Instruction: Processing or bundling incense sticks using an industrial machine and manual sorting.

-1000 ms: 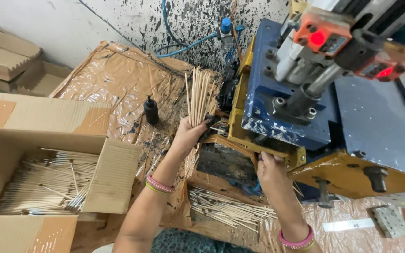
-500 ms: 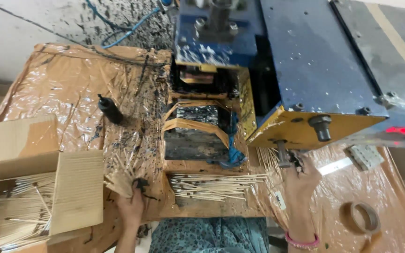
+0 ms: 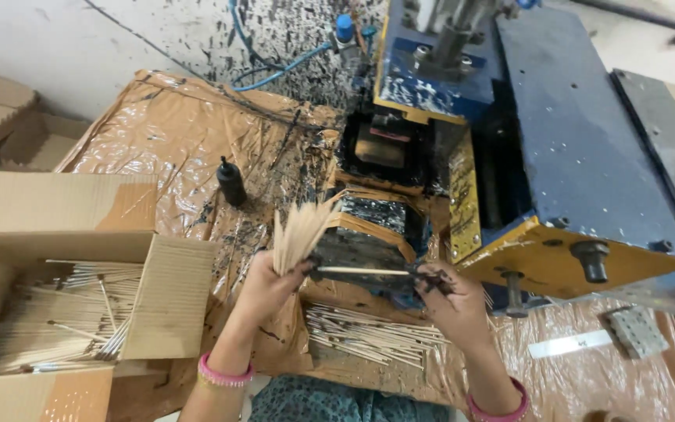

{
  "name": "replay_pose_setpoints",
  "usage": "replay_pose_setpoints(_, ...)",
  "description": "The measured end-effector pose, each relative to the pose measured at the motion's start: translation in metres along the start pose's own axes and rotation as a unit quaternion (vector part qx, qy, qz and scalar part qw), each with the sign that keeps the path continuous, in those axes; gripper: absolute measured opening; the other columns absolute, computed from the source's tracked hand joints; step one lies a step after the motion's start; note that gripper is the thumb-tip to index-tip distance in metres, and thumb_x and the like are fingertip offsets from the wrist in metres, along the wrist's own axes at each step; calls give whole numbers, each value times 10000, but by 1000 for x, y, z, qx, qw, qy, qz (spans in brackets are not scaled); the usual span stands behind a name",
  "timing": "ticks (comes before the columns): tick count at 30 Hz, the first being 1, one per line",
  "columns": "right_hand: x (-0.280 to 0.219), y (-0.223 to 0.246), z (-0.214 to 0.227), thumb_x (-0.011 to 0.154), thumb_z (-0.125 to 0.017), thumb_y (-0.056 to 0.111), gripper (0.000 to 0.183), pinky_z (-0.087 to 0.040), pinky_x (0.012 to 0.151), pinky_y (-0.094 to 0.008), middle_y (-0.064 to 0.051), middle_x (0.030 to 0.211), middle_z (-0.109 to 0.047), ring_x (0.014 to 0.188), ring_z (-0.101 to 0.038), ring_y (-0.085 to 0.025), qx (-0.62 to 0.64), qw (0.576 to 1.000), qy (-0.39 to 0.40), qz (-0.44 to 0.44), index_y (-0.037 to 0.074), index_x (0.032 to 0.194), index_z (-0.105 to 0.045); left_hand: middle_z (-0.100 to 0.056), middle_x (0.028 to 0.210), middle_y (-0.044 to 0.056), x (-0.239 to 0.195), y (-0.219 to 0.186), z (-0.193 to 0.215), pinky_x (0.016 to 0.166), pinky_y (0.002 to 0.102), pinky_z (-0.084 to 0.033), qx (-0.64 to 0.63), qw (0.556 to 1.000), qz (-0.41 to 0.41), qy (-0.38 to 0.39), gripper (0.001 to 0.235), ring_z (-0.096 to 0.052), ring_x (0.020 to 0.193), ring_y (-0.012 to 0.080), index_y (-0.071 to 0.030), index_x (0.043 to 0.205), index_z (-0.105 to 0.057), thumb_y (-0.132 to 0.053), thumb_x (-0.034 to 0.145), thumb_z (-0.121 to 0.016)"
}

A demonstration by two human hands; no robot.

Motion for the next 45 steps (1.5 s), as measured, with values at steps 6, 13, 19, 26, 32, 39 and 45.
replay_pose_setpoints(6, 77, 71, -46, 898, -640, -15, 319, -481, 1041, -443, -153, 1168, -735, 1170, -634, -366, -497, 836, 58, 224, 54, 1197, -729, -641, 670, -8, 88, 7, 8, 440, 236, -372, -88, 983, 39, -154, 133, -486, 509, 52, 6, 993, -765, -54, 939, -659)
replay_pose_setpoints(13, 65, 71, -48, 873, -546, -16, 457, -446, 1073, -504, -214, 1323, -661, 1228, -586, -460, -572, 803, 20, 168, 14, 1310, -673, -622, 776, -38, 126, 74, -11, 558, 245, -424, -211, 970, 42, -111, 70, -515, 656, 53, 29, 911, -687, -39, 926, -683)
replay_pose_setpoints(19, 75, 52, -32, 958, -511, 10, 381, -488, 873, -464, -251, 1189, -658, 988, -661, -393, -398, 914, 41, -67, -21, 1320, -627, -614, 742, -38, 115, 42, -11, 524, 226, -414, -259, 957, 73, -110, 106, -505, 597, 43, -10, 972, -715, -60, 924, -634)
replay_pose_setpoints(26, 20, 70, -1, 859, -620, 23, 289, -529, 795, -393, -162, 983, -751, 861, -690, -293, -439, 871, -82, 205, 19, 1114, -757, -626, 687, 7, 31, 15, -3, 407, 255, -389, -124, 964, 104, -213, 188, -478, 483, 75, -44, 919, -685, -172, 1014, -584)
replay_pose_setpoints(32, -62, 43, 66, 934, -587, -56, 203, -510, 675, -277, -103, 860, -714, 682, -673, -171, -381, 877, -289, 44, 18, 1072, -716, -637, 882, 37, -59, 75, 12, 505, 225, -398, -17, 970, -17, -241, 147, -525, 628, 80, 1, 1026, -700, -5, 979, -560)
replay_pose_setpoints(39, -70, 3, 8, 888, -616, -89, 397, -542, 748, -260, -61, 978, -689, 832, -626, -103, 2, 998, -70, 1, -30, 1280, -646, -699, 641, 57, -42, 20, -59, 442, 225, -462, 55, 994, -1, 96, 79, -582, 523, 61, 9, 841, -758, 50, 789, -801)
replay_pose_setpoints(45, -1, 20, 15, 947, -642, -75, 177, -541, 788, -317, -86, 1005, -664, 904, -622, -159, 18, 1000, -19, -8, -24, 1111, -689, -641, 652, -39, 10, -9, 0, 418, 243, -389, -34, 988, 123, 90, 119, -513, 502, 33, -66, 900, -770, -24, 855, -668)
Point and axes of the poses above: each hand's wrist, its own x-axis towards the middle knuckle, its own z-axis out of the back of the hand, y = z × x, the point moved 2 cm from there along x, towards the middle knuckle
